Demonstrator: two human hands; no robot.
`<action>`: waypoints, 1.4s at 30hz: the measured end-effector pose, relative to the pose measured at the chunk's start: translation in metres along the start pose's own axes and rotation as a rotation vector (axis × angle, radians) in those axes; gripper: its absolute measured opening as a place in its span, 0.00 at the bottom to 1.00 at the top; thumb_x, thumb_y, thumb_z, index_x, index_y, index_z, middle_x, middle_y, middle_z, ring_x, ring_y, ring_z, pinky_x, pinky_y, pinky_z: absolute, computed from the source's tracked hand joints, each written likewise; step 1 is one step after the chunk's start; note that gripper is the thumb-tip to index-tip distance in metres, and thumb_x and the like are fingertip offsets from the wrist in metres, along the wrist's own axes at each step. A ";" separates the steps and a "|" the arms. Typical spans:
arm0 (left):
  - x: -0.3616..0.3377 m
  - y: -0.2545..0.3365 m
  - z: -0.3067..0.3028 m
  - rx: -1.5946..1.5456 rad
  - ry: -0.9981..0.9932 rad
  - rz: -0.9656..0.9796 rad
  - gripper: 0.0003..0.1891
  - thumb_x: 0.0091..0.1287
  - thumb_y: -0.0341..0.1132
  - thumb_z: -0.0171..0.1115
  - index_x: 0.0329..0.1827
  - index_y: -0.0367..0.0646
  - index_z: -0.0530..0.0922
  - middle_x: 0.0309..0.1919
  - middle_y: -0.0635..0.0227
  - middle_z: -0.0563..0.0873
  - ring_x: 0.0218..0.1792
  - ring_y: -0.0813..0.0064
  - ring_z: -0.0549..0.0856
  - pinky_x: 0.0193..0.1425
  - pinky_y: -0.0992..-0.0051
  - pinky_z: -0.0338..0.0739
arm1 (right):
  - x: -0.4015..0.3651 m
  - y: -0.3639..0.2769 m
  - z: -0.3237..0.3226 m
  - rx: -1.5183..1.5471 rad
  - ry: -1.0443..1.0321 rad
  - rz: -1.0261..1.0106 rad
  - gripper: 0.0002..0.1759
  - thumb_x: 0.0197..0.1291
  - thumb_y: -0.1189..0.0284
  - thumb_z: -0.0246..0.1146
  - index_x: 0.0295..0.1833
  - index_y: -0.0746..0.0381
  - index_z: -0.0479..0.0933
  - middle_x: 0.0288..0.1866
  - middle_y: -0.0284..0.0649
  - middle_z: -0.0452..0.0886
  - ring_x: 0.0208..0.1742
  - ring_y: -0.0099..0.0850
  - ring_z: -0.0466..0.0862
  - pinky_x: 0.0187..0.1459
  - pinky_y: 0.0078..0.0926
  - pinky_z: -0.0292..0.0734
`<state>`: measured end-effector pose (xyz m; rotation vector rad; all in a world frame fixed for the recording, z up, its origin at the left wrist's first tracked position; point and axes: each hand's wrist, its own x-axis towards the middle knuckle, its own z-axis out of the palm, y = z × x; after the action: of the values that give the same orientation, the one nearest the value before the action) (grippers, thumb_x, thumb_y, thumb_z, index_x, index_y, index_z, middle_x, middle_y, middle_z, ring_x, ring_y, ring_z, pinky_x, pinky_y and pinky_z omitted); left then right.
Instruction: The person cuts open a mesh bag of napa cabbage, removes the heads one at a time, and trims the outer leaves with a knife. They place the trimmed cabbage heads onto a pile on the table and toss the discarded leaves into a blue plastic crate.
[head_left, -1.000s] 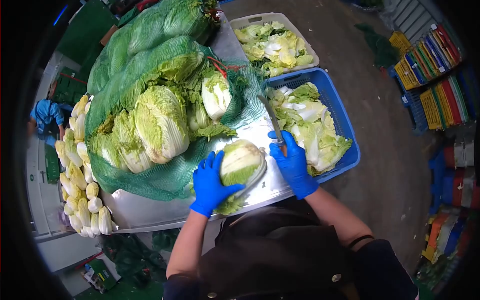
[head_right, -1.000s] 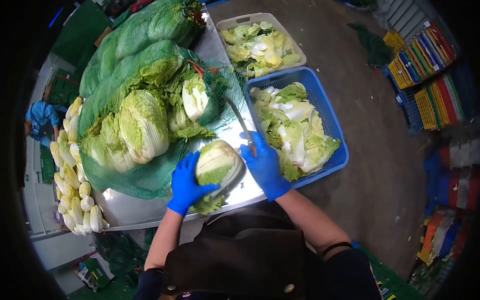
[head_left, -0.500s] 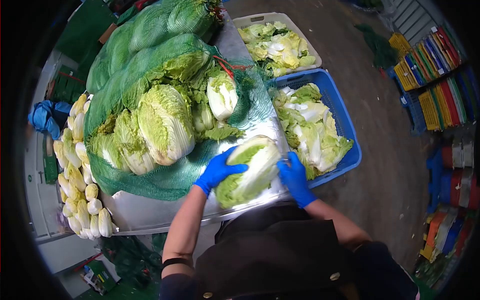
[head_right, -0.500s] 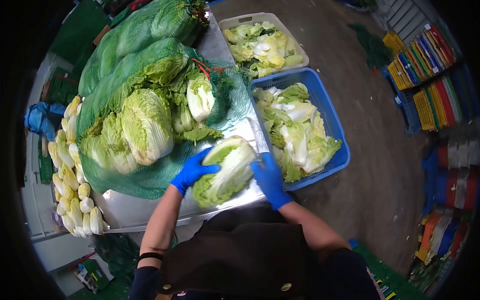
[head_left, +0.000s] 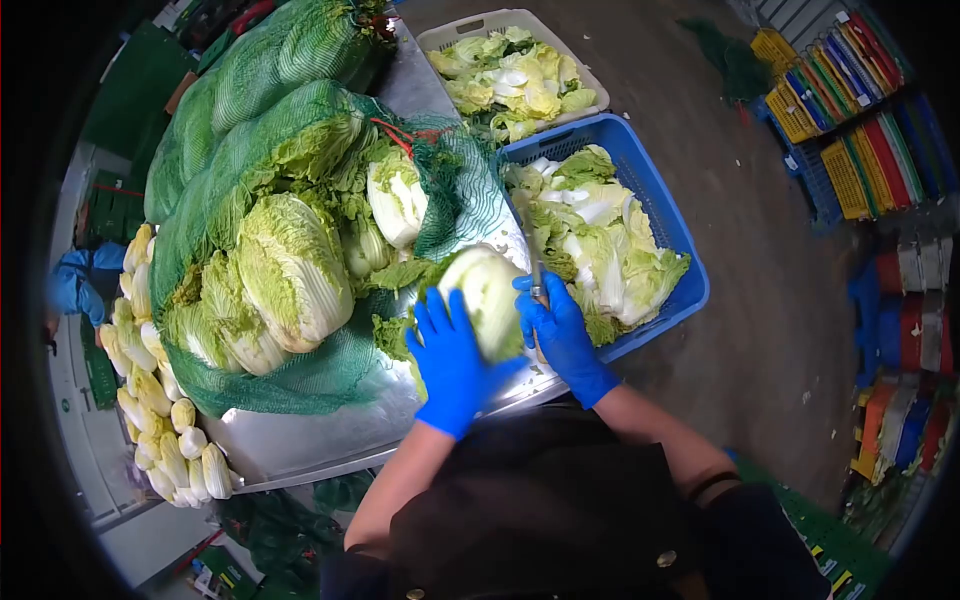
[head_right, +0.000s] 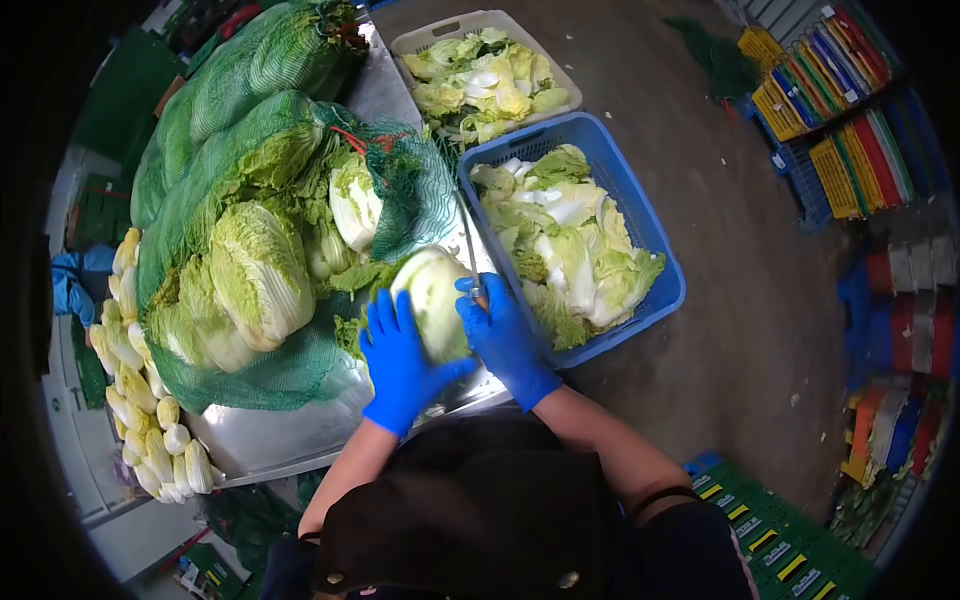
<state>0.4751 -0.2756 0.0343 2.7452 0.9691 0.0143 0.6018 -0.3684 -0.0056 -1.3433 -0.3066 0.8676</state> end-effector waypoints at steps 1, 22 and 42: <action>0.012 -0.016 0.009 -0.087 0.033 -0.003 0.58 0.39 0.65 0.72 0.69 0.37 0.58 0.65 0.43 0.64 0.64 0.44 0.66 0.64 0.51 0.61 | 0.001 0.001 -0.005 -0.156 -0.011 -0.065 0.11 0.65 0.72 0.56 0.51 0.62 0.71 0.29 0.33 0.76 0.24 0.25 0.76 0.27 0.25 0.71; 0.051 -0.093 0.012 -0.472 -0.220 0.116 0.58 0.32 0.57 0.79 0.69 0.42 0.62 0.63 0.49 0.70 0.61 0.51 0.72 0.66 0.61 0.67 | -0.005 -0.004 -0.011 -1.073 -0.142 -0.104 0.12 0.62 0.65 0.54 0.44 0.62 0.68 0.24 0.55 0.78 0.27 0.54 0.79 0.30 0.51 0.73; 0.080 -0.123 0.024 -0.923 -0.403 0.029 0.55 0.34 0.50 0.82 0.68 0.42 0.64 0.60 0.55 0.74 0.61 0.60 0.73 0.67 0.68 0.65 | 0.060 0.038 -0.009 -1.394 -0.381 0.070 0.12 0.60 0.73 0.50 0.46 0.68 0.68 0.33 0.56 0.80 0.34 0.52 0.82 0.36 0.47 0.77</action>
<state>0.4640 -0.1381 -0.0214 1.8126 0.5893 -0.0673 0.6338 -0.3334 -0.0594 -2.4433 -1.3335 0.9769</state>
